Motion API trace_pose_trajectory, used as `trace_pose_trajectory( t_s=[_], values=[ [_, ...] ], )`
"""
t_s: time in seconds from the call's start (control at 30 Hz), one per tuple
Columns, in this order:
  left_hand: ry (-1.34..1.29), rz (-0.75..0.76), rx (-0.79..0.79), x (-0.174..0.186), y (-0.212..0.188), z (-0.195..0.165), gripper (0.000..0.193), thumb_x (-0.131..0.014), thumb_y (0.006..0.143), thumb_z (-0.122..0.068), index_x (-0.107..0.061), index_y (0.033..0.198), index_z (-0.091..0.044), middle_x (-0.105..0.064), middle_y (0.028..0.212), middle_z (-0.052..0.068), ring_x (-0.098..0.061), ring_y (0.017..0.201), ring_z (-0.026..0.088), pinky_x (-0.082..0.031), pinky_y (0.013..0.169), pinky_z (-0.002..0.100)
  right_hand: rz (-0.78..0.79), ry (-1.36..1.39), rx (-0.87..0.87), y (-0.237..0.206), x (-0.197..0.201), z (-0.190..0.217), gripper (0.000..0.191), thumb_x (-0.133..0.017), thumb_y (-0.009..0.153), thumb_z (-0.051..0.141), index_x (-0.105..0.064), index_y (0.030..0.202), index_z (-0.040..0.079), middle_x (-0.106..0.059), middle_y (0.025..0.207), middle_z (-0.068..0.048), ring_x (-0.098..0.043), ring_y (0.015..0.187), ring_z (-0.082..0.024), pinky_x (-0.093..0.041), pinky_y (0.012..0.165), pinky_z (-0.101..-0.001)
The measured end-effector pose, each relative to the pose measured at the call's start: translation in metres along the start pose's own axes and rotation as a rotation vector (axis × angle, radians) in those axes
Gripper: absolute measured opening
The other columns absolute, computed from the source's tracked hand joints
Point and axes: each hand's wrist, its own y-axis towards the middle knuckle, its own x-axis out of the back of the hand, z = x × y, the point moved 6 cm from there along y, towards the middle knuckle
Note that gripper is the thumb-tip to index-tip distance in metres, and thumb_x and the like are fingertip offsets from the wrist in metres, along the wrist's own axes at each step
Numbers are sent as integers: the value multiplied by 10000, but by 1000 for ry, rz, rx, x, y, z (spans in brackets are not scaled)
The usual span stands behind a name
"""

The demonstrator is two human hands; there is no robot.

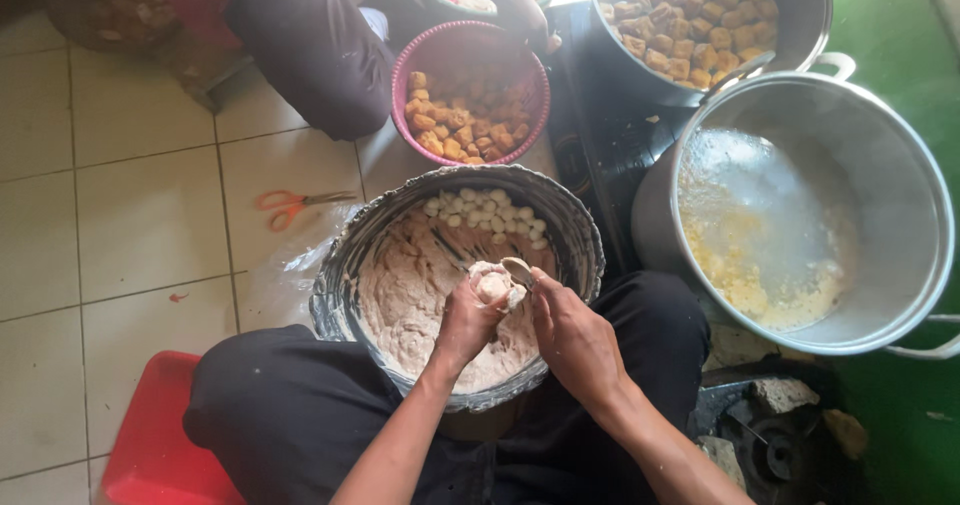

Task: The person sits on the floor and scoops batter from a large basin with a spoon, shapes it into balls between their hand and the spoon, and drops the balls into a pot of hot oil to fry. A coworker occasionally moves fried pieces in the oil and transfers them to a pink basket of finished fried snacks.

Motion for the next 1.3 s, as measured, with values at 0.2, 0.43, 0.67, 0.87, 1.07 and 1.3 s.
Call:
trace_pose_trajectory(
  t_s=[0.2, 0.43, 0.67, 0.87, 1.07, 1.3],
  values=[
    [74, -14, -111, 7, -5, -37, 286, -800, 844, -184, -676, 1060, -44, -728, 854, 30, -661, 765, 98, -545, 692, 288, 31, -99, 23, -1, -1, 14, 367, -634, 968, 152, -618, 1320, 50, -697, 858, -147, -702, 703, -356, -565, 583, -429],
    [72, -30, -107, 2, -7, -25, 231, -794, 843, -148, -678, 1003, -28, -740, 858, 63, -677, 786, 125, -548, 705, 311, 68, -156, -21, -6, -4, 17, 358, -623, 971, 131, -617, 1318, 42, -682, 824, -147, -688, 647, -360, -548, 539, -443],
    [74, -43, -149, -5, -2, -21, 213, -777, 814, -115, -696, 996, -40, -764, 863, 85, -723, 802, 139, -562, 710, 319, 28, -52, -10, -8, -5, 17, 330, -611, 976, 128, -631, 1290, 27, -706, 877, -176, -708, 734, -379, -573, 613, -441],
    [162, -53, -121, -10, 0, -10, 156, -790, 830, -120, -714, 950, -55, -763, 812, 89, -732, 755, 155, -569, 684, 322, 68, 124, -75, -12, -17, 4, 244, -624, 1000, 153, -662, 1199, 18, -724, 899, -183, -733, 782, -339, -577, 654, -395],
    [201, 24, -322, -13, 6, 3, 164, -755, 831, -132, -689, 957, -49, -735, 831, 100, -712, 767, 163, -550, 664, 338, 435, 1090, -773, -16, -26, -52, 264, -659, 994, 248, -728, 1189, 84, -622, 737, -3, -426, 501, -39, -292, 409, -184],
    [427, -86, 59, 24, 20, 69, 309, -754, 909, -324, -637, 857, -42, -609, 625, 166, -523, 585, 193, -479, 581, 392, -63, 969, -818, 25, 109, -205, 275, -630, 1007, 276, -666, 1195, 78, -585, 810, 16, -477, 579, -25, -340, 453, -175]
  ],
)
